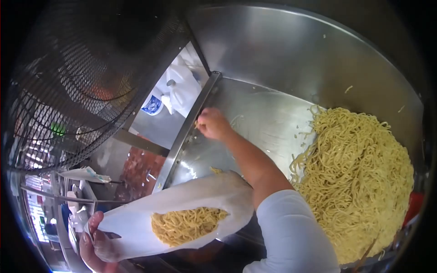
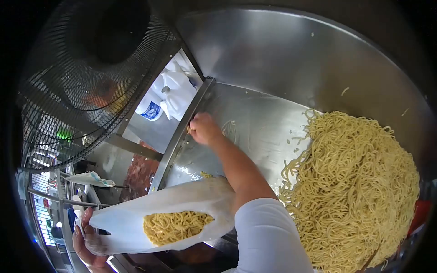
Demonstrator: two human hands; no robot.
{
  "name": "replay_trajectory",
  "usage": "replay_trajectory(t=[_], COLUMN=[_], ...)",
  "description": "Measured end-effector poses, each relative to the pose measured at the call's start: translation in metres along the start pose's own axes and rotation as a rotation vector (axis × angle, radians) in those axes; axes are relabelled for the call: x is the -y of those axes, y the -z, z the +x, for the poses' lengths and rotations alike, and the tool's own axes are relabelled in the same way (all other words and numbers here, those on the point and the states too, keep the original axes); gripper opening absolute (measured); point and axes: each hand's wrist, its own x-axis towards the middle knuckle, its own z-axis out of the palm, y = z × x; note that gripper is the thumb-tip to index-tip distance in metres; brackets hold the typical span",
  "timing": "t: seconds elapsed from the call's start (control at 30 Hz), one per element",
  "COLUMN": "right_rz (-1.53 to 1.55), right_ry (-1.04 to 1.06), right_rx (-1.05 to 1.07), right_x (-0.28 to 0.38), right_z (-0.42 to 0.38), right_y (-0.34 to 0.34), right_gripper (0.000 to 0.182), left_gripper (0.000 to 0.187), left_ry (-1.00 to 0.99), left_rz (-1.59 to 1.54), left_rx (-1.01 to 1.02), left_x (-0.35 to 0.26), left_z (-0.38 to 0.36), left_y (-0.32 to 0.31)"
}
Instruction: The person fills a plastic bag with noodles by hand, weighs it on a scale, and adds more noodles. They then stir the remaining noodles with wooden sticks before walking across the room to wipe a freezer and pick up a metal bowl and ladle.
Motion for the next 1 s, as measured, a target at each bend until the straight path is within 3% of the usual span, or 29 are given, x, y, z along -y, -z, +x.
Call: replay_trajectory(t=[0.07, 0.13, 0.2, 0.4, 0.53, 0.6, 0.63, 0.67, 0.7, 0.73, 0.8, 0.83, 0.9, 0.93, 1.0], right_rz=[0.069, 0.126, 0.2, 0.194, 0.188, 0.14, 0.118, 0.092, 0.043, 0.038, -0.17, -0.154, -0.132, -0.104, -0.062], right_ry=[0.01, 0.003, -0.015, -0.055, -0.125, -0.159, -0.147, -0.136, -0.201, -0.199, -0.316, -0.312, -0.198, -0.175, -0.188], right_rx=[0.035, 0.067, 0.176, 0.062, 0.246, 0.341, 0.353, 0.364, 0.248, 0.233, -0.065, -0.081, 0.2, 0.304, 0.386], right_x=[0.025, 0.04, 0.051, 0.071, 0.14, 0.165, 0.171, 0.174, 0.176, 0.177, 0.185, 0.186, 0.177, 0.179, 0.19], right_z=[-0.022, -0.05, -0.075, -0.138, -0.175, -0.186, -0.19, -0.196, -0.197, -0.195, -0.183, -0.179, -0.174, -0.174, -0.182], right_y=[0.005, 0.02, 0.04, 0.064, 0.066, 0.06, 0.056, 0.049, 0.041, 0.05, 0.061, 0.052, 0.043, 0.035, 0.013], right_gripper=[0.009, 0.008, 0.009, 0.012, 0.02, 0.025, 0.032, 0.039, 0.054, 0.054, 0.06, 0.06, 0.063, 0.06, 0.054], left_gripper=[0.05, 0.051, 0.056, 0.067, 0.066, 0.065, 0.065, 0.065, 0.065, 0.065, 0.064, 0.063, 0.063, 0.063, 0.063], left_ry=[0.162, 0.182, 0.135, -0.048, -0.074, -0.127, -0.082, -0.077, -0.119, -0.166, -0.196, -0.159, -0.063, -0.067, -0.241], left_rz=[-0.119, -0.168, -0.223, -0.097, -0.1, -0.164, -0.28, -0.285, -0.235, -0.177, -0.239, -0.209, -0.22, -0.207, -0.233], left_rx=[0.059, 0.028, 0.156, 0.253, 0.428, 0.293, 0.126, 0.14, 0.207, 0.271, 0.19, 0.36, 0.654, 0.66, 0.363], left_x=[-0.021, -0.029, -0.045, -0.086, -0.112, -0.117, -0.125, -0.125, -0.125, -0.127, -0.134, -0.137, -0.144, -0.143, -0.137], left_z=[-0.013, -0.019, -0.013, -0.019, -0.019, -0.017, -0.019, -0.019, -0.016, -0.014, -0.017, -0.014, -0.014, -0.02, -0.032], left_y=[0.0, 0.002, -0.017, -0.03, -0.026, -0.032, -0.04, -0.038, -0.031, -0.028, -0.021, -0.015, -0.006, -0.021, -0.072])
